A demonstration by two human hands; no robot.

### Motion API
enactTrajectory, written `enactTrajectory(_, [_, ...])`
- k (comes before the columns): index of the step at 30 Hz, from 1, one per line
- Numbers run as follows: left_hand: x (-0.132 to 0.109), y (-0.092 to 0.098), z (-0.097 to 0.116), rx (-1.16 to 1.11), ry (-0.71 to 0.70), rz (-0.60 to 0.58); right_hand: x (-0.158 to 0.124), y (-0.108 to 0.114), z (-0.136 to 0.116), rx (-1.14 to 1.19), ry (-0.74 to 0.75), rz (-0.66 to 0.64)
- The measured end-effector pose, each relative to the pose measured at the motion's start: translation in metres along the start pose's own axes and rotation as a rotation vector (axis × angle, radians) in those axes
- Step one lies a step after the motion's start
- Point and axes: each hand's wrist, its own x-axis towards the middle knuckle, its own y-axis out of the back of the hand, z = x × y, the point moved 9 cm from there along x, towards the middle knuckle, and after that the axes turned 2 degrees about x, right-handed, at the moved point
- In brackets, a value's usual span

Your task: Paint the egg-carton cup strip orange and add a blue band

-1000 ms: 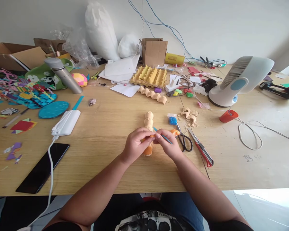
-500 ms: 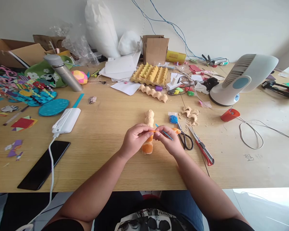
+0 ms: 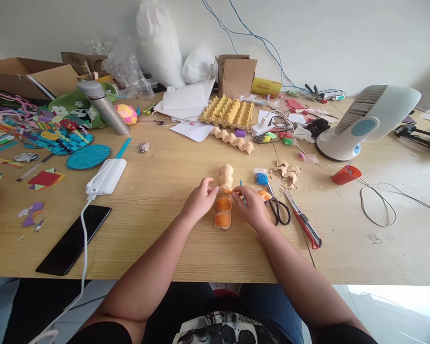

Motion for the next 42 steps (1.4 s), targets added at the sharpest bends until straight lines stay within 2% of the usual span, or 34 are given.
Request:
enactTrajectory(5, [-0.003,-0.024,-0.008,-0.308,0.109,-0.144,0.001,-0.005,0.005,0.011,-0.024,-0.012])
enactTrajectory(11, [-0.008,-0.035,-0.001,-0.645,0.147,-0.134,-0.001,-0.006,0.014,0.147,-0.090,0.024])
enactTrajectory(14, [-0.012,-0.039,0.002,-0.887,0.207,-0.144,-0.004,-0.005,0.007,0.185,-0.058,0.041])
enactTrajectory(19, [-0.024,-0.050,0.008,-1.213,0.394,-0.227,-0.008,0.005,-0.008,0.214,0.002,0.074])
enactTrajectory(22, [-0.028,-0.054,0.012,-1.285,0.444,-0.249,-0.010,0.010,-0.018,0.179,0.048,0.063])
enactTrajectory(29, [-0.031,-0.054,0.022,-1.273,0.366,-0.283,-0.012,0.014,-0.039,0.066,0.148,0.029])
enactTrajectory(38, [-0.043,-0.051,0.041,-1.289,0.273,-0.389,-0.012,0.019,-0.041,0.074,0.162,0.065])
enactTrajectory(42, [-0.042,-0.050,0.042,-1.283,0.257,-0.378,-0.012,0.019,-0.042,0.088,0.154,0.060])
